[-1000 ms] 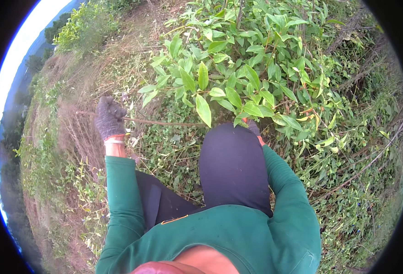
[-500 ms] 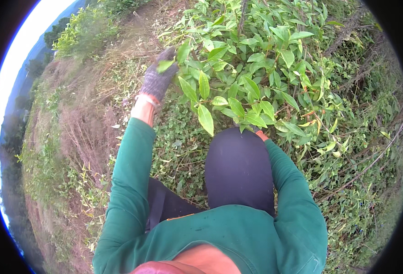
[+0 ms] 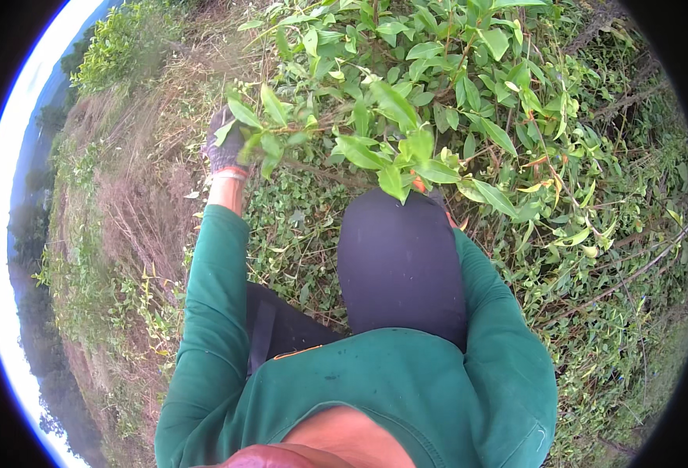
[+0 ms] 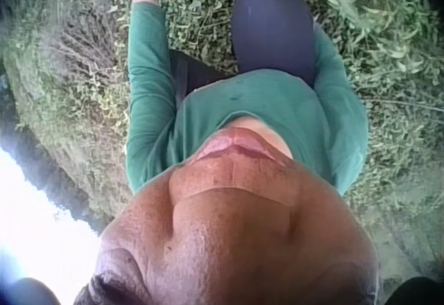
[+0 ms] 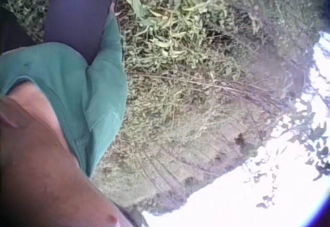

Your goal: The person kneels on the ground and uses a sickle to cut weeds and small branches. They gather the cut vegetation and continue clearing the area.

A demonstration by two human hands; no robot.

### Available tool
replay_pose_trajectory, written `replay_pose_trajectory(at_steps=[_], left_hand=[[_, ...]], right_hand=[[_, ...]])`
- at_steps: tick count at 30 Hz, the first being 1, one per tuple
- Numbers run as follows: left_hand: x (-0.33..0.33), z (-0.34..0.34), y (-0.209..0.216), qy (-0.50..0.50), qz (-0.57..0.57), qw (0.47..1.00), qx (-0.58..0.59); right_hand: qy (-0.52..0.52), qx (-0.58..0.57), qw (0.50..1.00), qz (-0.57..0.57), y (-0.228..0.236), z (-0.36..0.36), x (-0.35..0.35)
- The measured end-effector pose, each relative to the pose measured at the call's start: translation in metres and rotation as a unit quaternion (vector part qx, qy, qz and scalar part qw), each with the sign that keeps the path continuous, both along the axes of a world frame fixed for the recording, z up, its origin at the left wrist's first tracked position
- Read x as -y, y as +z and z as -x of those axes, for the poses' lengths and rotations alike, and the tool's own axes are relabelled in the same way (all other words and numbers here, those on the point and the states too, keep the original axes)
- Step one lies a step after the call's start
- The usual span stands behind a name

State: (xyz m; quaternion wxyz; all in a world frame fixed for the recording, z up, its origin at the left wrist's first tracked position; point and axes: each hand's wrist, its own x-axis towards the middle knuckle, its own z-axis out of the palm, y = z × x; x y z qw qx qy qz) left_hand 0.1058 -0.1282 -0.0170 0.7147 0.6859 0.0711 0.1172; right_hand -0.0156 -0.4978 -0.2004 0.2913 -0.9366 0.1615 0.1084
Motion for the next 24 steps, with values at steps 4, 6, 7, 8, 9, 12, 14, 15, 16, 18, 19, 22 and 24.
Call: replay_pose_trajectory(at_steps=[4, 6, 7, 8, 9, 12, 14, 15, 16, 18, 19, 22, 24], left_hand=[[-0.041, 0.025, -0.042, 0.037, 0.133, 0.990, 0.017], [-0.038, 0.035, -0.042, 0.070, 0.065, 0.995, -0.026], [-0.032, 0.042, -0.044, 0.126, 0.112, 0.983, -0.071], [-0.026, 0.048, -0.040, 0.094, 0.151, 0.979, -0.102], [-0.033, 0.056, -0.048, 0.110, 0.216, 0.966, -0.085], [-0.053, 0.075, -0.066, 0.124, 0.211, 0.963, -0.113], [-0.053, 0.079, -0.071, 0.124, 0.235, 0.954, -0.137], [-0.055, 0.080, -0.071, 0.105, 0.219, 0.957, -0.161], [-0.053, 0.081, -0.075, 0.145, 0.224, 0.949, -0.166], [-0.063, 0.079, -0.082, 0.121, 0.223, 0.953, -0.166], [-0.068, 0.079, -0.089, 0.111, 0.224, 0.954, -0.165], [-0.082, 0.087, -0.118, 0.061, -0.098, 0.993, -0.005], [-0.083, 0.100, -0.136, 0.046, -0.177, 0.982, -0.044]], right_hand=[[0.012, 0.000, 1.000, -0.001, 0.004, -0.003, -0.004], [0.008, -0.003, 1.000, 0.001, 0.003, -0.005, 0.000], [0.006, -0.004, 1.000, 0.003, 0.002, -0.006, 0.002], [0.001, -0.004, 1.000, 0.003, 0.001, -0.007, 0.007], [0.004, -0.003, 1.000, 0.002, 0.001, -0.013, 0.004], [0.013, -0.001, 1.000, 0.001, 0.002, -0.030, 0.002], [0.017, 0.000, 1.000, -0.001, 0.002, -0.038, 0.005], [0.022, -0.001, 1.000, -0.003, 0.001, -0.038, 0.000], [0.028, 0.000, 1.000, -0.006, 0.000, -0.042, -0.003], [0.043, 0.007, 0.999, -0.008, -0.001, -0.045, -0.015], [0.050, 0.010, 0.999, -0.011, 0.000, -0.048, -0.022], [0.068, 0.010, 0.998, -0.007, -0.006, -0.042, -0.035], [0.067, -0.003, 0.998, -0.005, -0.008, -0.019, -0.020]])
